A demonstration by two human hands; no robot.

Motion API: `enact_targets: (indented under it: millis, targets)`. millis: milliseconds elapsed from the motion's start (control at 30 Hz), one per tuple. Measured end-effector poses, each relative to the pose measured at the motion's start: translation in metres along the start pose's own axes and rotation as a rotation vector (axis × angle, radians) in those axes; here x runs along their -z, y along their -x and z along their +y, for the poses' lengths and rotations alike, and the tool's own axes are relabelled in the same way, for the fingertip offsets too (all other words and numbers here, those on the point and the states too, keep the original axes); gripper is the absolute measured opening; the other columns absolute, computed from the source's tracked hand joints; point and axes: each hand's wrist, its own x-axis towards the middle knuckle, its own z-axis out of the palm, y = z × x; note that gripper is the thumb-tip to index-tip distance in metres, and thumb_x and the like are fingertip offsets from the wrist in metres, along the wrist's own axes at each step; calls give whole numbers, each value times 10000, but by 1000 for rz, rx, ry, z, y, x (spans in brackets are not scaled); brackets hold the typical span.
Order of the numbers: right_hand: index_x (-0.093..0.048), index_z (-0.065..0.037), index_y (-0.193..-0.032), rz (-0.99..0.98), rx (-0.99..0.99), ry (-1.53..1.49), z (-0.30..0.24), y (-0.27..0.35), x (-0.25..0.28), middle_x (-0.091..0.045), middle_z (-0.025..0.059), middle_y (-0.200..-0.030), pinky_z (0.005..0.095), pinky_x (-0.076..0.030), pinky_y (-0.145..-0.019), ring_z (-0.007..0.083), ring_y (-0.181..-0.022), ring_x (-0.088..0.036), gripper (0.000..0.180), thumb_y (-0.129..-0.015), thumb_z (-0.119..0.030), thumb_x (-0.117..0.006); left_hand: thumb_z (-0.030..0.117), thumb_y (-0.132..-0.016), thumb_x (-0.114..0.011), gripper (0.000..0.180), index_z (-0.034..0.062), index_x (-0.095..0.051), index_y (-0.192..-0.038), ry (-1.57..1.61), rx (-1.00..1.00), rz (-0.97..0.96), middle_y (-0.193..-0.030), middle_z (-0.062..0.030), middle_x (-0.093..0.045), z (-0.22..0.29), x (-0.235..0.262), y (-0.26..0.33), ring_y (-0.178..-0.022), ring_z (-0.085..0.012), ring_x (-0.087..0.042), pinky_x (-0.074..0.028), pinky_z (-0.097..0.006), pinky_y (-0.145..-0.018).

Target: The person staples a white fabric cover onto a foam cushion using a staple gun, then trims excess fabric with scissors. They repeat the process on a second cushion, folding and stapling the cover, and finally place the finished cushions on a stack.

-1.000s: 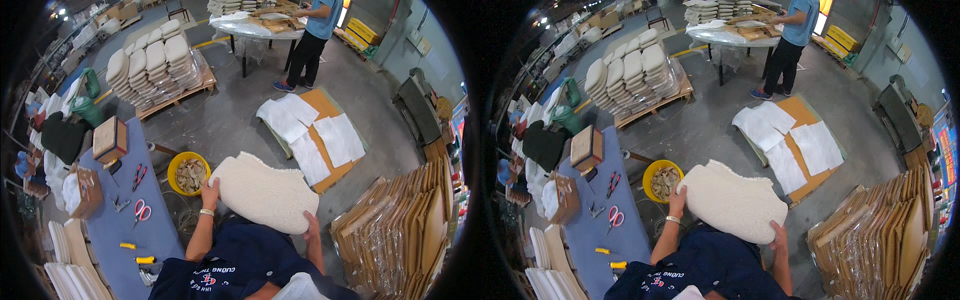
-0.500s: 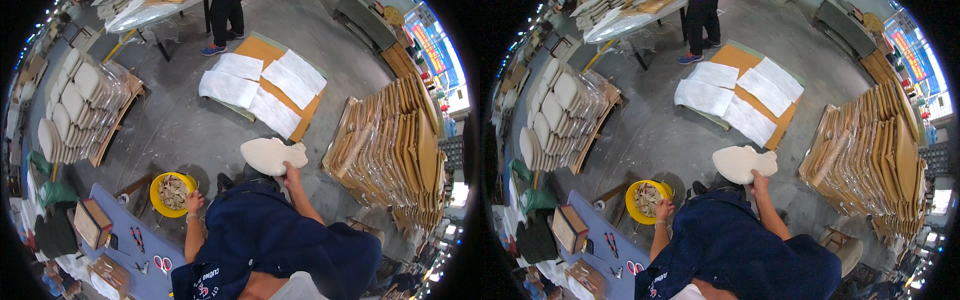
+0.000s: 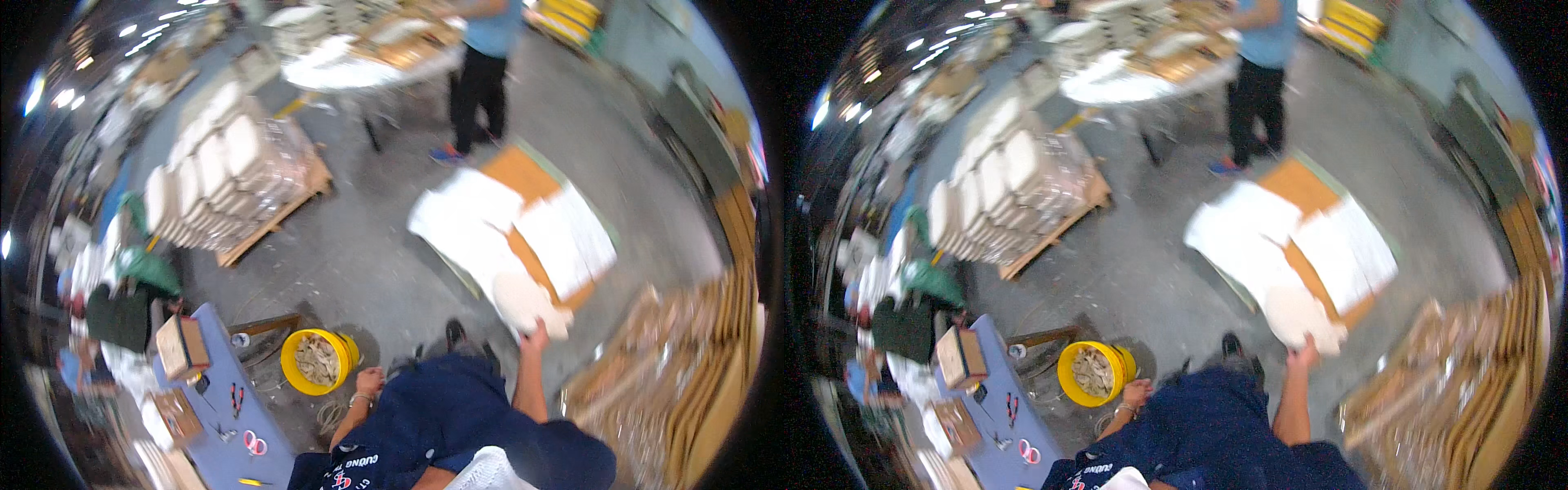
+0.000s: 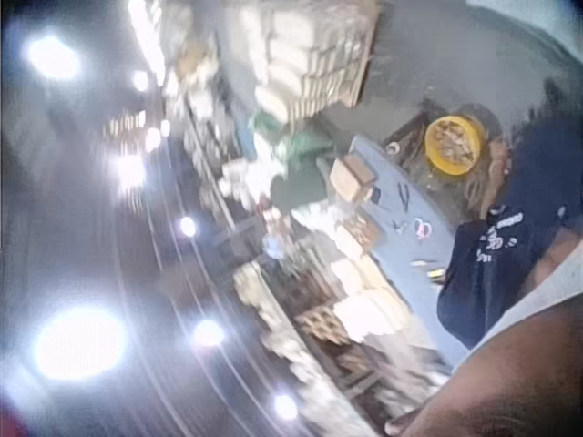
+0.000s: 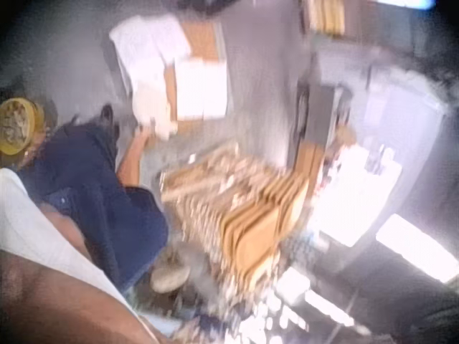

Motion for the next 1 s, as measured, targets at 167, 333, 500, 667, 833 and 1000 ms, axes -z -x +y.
enact_targets:
  millis: [167, 333, 500, 667, 833, 1000]
  targets:
    - [-469, -59, -1464, 28, 51, -89, -25, -73, -65, -610, 166, -1350, 490, -619, -861, 348, -1117, -665, 580, -955, -255, -667, 412, -961, -648, 458, 36, -699, -1217, -200, -373, -34, -996, -108, -776, 113, -68, 1, -821, -189, -744, -569, -333, -802]
    - [-561, -73, -1241, 9, -252, 246, 17, -137, -18, -661, 134, -1001, 418, -605, -654, 287, -798, -685, 335, -1000, -304, -593, 379, -973, -639, 451, 18, -688, -1240, -185, -401, -52, -1003, -113, -773, 160, -83, 23, -843, -197, -754, -579, -336, -784]
    - [-560, -86, -1148, -400, -504, 773, 105, -101, 29, -673, 160, -873, 494, -587, -590, 329, -695, -684, 216, -1012, -250, -527, 460, -927, -634, 468, 52, -748, -1125, -303, -250, 121, -958, -142, -777, 85, -54, 22, -925, -289, -751, -569, -395, -855]
    - [-543, -82, -1217, -525, -626, 1237, 113, -62, 10, -696, 177, -935, 513, -626, -659, 388, -784, -734, 275, -955, -124, -616, 480, -919, -623, 450, 88, -767, -1087, -368, -27, 122, -883, -125, -774, 44, -63, 72, -947, -299, -746, -566, -407, -876]
    - [-627, -47, -1067, -763, -457, 1444, 99, -68, -25, -712, 152, -840, 363, -583, -506, 264, -633, -706, 147, -933, -93, -590, 446, -937, -647, 457, 50, -746, -1142, -207, -73, 185, -913, -146, -773, -28, -83, 58, -873, -270, -766, -583, -393, -841]
    - [-643, -81, -1109, -905, -222, 1861, 94, -97, -91, -721, 135, -908, 389, -622, -563, 252, -726, -744, 185, -948, -79, -552, 289, -961, -700, 376, -32, -731, -1152, 181, -116, 257, -962, -109, -768, -34, -95, 82, -813, -170, -746, -607, -312, -718]
